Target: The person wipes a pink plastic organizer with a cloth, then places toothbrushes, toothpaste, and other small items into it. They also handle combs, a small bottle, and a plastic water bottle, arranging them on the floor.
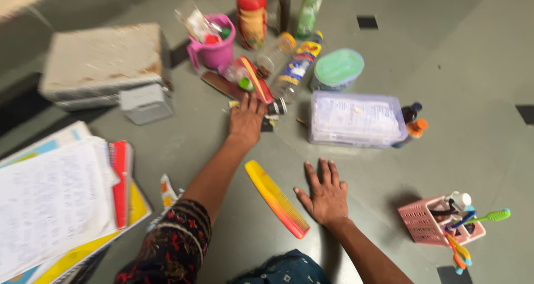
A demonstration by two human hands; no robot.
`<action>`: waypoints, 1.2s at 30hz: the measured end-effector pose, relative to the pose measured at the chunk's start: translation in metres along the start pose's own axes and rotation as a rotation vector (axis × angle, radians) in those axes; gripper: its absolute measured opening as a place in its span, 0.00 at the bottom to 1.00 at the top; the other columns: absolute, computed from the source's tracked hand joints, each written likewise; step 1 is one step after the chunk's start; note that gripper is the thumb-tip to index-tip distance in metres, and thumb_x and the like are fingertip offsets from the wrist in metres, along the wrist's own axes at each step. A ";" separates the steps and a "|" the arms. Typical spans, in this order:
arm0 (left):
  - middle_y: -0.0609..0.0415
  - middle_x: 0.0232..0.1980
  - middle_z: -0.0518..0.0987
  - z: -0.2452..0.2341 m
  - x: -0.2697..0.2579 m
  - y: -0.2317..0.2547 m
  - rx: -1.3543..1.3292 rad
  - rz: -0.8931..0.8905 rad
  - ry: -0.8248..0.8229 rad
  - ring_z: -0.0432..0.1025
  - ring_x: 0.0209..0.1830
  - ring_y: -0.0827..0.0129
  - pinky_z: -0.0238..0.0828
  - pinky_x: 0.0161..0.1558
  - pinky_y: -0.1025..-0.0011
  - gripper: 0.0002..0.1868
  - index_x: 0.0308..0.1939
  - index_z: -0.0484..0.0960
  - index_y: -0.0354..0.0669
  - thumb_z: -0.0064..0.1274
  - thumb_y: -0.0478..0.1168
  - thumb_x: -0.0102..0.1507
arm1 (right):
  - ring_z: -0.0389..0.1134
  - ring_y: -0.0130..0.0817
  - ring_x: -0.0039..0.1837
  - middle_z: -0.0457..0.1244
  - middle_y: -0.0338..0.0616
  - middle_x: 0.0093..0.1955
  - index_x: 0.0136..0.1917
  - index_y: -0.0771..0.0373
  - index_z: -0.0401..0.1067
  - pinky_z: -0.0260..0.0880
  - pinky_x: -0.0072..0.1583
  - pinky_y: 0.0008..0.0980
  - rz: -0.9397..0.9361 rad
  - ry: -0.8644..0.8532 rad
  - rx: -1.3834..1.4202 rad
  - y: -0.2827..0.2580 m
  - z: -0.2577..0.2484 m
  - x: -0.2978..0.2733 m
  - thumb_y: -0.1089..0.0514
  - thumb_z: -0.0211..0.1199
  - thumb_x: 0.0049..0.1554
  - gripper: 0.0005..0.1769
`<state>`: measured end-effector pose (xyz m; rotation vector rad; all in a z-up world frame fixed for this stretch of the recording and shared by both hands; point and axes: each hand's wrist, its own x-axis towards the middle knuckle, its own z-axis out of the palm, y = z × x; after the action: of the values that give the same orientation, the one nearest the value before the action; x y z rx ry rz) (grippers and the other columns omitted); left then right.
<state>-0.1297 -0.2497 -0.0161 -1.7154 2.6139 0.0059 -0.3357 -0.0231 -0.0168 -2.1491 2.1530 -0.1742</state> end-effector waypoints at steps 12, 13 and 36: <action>0.39 0.82 0.45 0.064 0.108 0.002 -0.053 -0.047 -0.097 0.38 0.82 0.46 0.37 0.76 0.50 0.40 0.79 0.54 0.48 0.50 0.39 0.63 | 0.40 0.56 0.82 0.43 0.57 0.81 0.79 0.48 0.55 0.54 0.64 0.52 -0.018 0.009 0.067 0.009 0.006 0.004 0.26 0.53 0.55 0.46; 0.38 0.83 0.43 0.059 0.108 0.002 -0.104 -0.076 -0.148 0.36 0.82 0.44 0.36 0.75 0.50 0.40 0.78 0.53 0.52 0.50 0.38 0.63 | 0.40 0.56 0.82 0.43 0.57 0.81 0.78 0.48 0.55 0.54 0.64 0.52 -0.018 0.010 0.072 0.010 0.006 0.003 0.26 0.53 0.55 0.46; 0.33 0.74 0.58 -0.033 -0.023 -0.026 -0.273 -0.222 -0.008 0.56 0.74 0.40 0.62 0.68 0.48 0.49 0.76 0.58 0.46 0.64 0.55 0.57 | 0.42 0.52 0.81 0.46 0.52 0.81 0.76 0.47 0.59 0.55 0.64 0.54 -0.006 0.078 0.087 0.005 0.001 0.003 0.29 0.58 0.52 0.44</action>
<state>-0.0969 -0.2395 0.0172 -2.0752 2.4967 0.3820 -0.3403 -0.0262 -0.0184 -2.1349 2.1370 -0.3505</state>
